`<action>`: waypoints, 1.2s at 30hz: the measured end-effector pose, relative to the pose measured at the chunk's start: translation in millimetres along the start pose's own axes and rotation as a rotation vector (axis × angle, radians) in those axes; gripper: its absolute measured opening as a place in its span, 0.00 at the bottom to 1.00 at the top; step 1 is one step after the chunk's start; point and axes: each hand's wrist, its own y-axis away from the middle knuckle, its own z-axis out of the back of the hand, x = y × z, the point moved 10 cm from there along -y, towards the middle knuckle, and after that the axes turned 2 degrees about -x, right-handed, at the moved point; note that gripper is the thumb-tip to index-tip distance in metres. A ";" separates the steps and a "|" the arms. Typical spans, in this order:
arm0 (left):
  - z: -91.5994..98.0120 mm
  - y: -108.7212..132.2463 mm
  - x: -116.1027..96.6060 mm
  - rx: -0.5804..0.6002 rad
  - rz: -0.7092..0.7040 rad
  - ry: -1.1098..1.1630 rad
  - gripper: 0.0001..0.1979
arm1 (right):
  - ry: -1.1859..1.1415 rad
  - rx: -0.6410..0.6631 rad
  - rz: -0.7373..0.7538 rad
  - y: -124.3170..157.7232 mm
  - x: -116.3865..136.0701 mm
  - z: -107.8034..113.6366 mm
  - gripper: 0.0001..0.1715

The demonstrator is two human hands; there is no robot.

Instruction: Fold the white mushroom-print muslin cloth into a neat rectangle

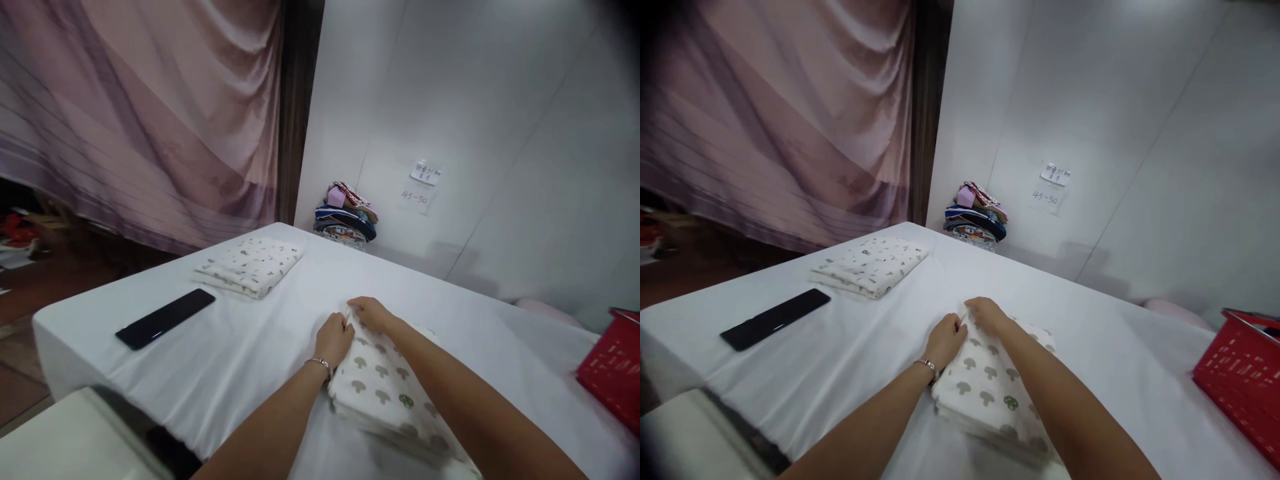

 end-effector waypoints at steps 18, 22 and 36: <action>3.6 3.5 -6.5 0.000 -0.030 -0.001 0.03 | 0.176 0.195 0.156 -3.4 30.7 8.5 0.17; 5.6 4.2 -7.9 0.008 -0.024 0.009 0.03 | 0.212 0.211 0.177 -4.1 32.8 8.8 0.15; 0.3 2.1 -0.8 0.008 0.034 0.057 0.05 | 0.268 0.170 0.112 -11.9 30.0 13.9 0.12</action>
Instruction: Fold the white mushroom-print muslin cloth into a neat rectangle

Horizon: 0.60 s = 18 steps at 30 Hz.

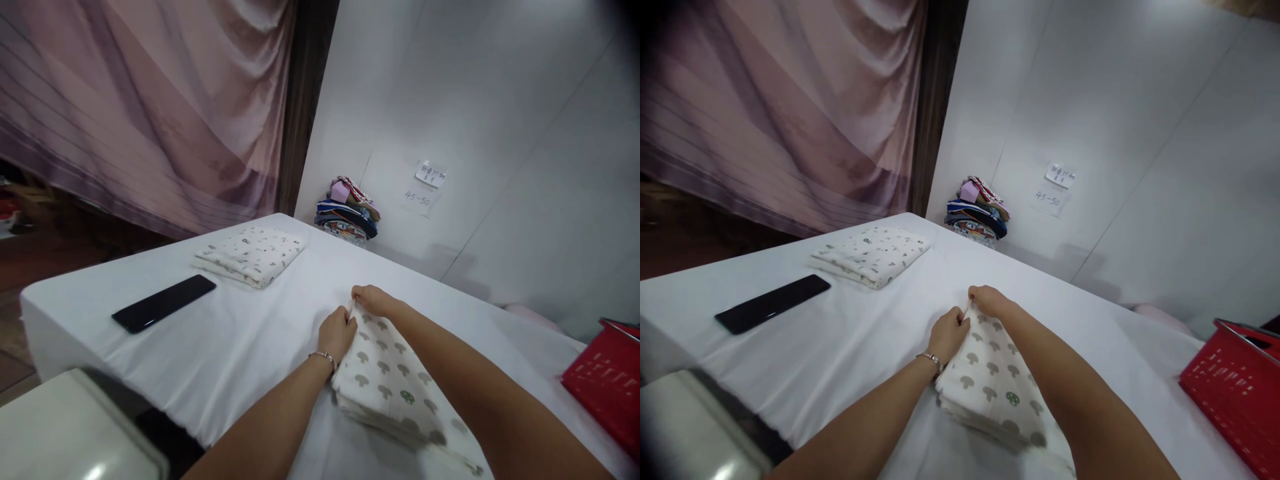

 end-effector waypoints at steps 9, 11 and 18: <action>-1.8 -2.2 6.2 0.002 0.028 0.064 0.06 | -0.138 -0.027 -0.035 -5.0 -5.3 -13.6 0.12; -2.4 -1.9 6.1 0.005 0.023 0.070 0.07 | -0.184 -0.028 -0.046 -7.1 -5.7 -18.6 0.11; -4.3 -2.2 6.7 0.015 0.032 0.085 0.08 | -0.341 -0.065 -0.109 -12.6 -13.5 -26.8 0.18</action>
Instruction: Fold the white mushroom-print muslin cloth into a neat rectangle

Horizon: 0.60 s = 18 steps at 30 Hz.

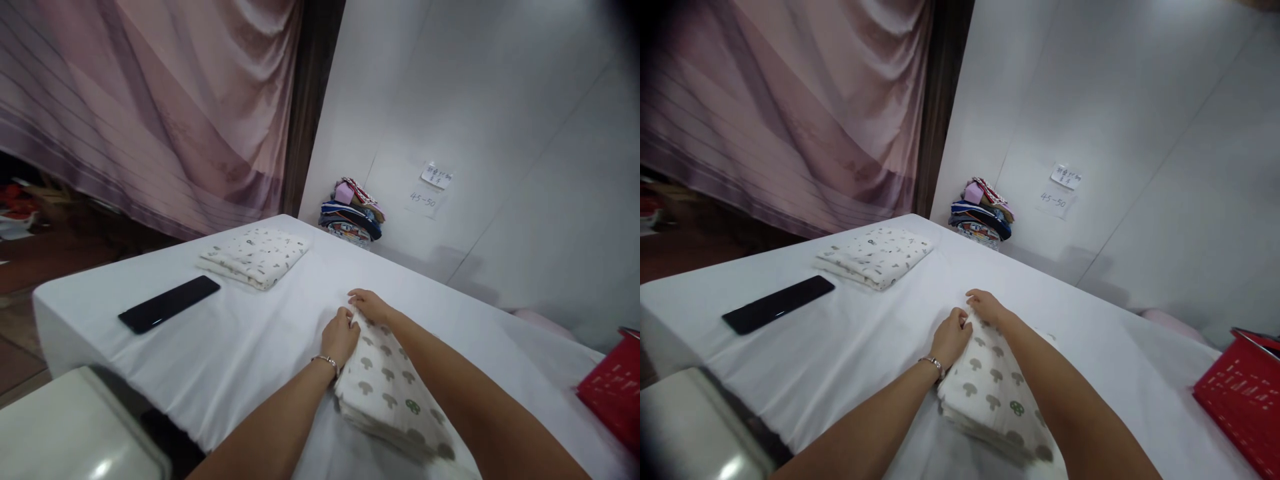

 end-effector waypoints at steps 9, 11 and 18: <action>-4.1 -3.7 5.3 0.043 0.026 0.044 0.10 | 0.061 -0.016 -0.085 14.3 -17.1 13.8 0.19; -5.3 -4.9 6.6 0.061 0.038 0.051 0.11 | 0.082 -0.002 -0.088 16.4 -16.7 11.1 0.19; -7.6 -9.8 8.1 0.093 0.037 0.081 0.13 | 0.096 -0.034 -0.091 16.3 -15.6 10.2 0.17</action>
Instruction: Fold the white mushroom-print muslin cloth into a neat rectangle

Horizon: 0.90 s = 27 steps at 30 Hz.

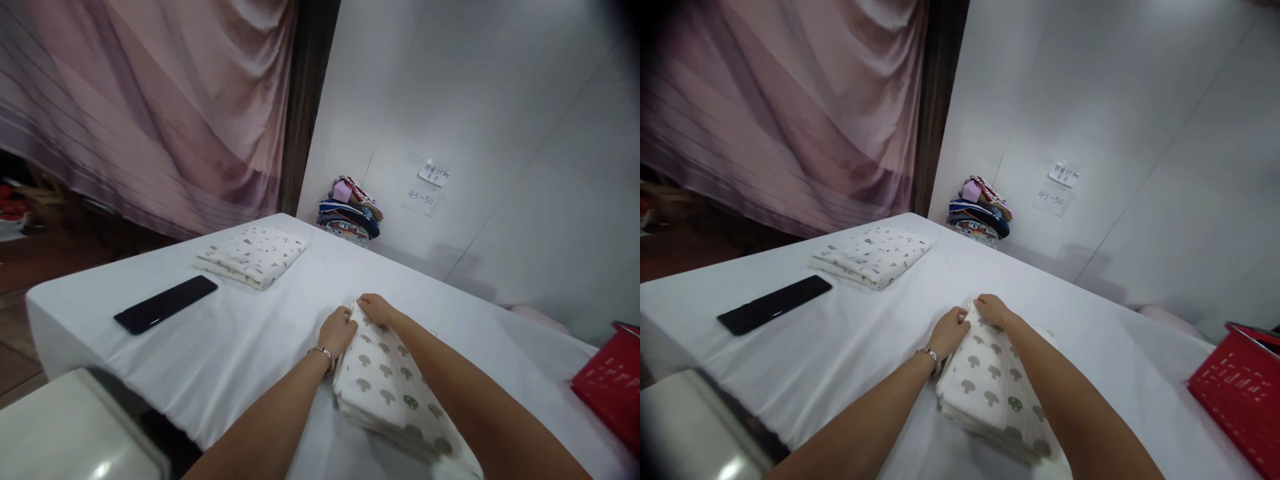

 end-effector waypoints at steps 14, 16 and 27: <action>-4.6 -4.3 -4.0 0.098 -0.066 0.017 0.23 | -0.041 -0.035 0.022 3.3 1.4 2.3 0.17; -5.8 -6.0 -4.5 0.113 -0.091 0.021 0.24 | -0.045 -0.037 0.029 3.3 0.8 1.7 0.17; -5.0 -10.5 -4.6 0.090 -0.148 0.079 0.25 | -0.076 -0.057 0.042 3.7 -2.8 -1.6 0.17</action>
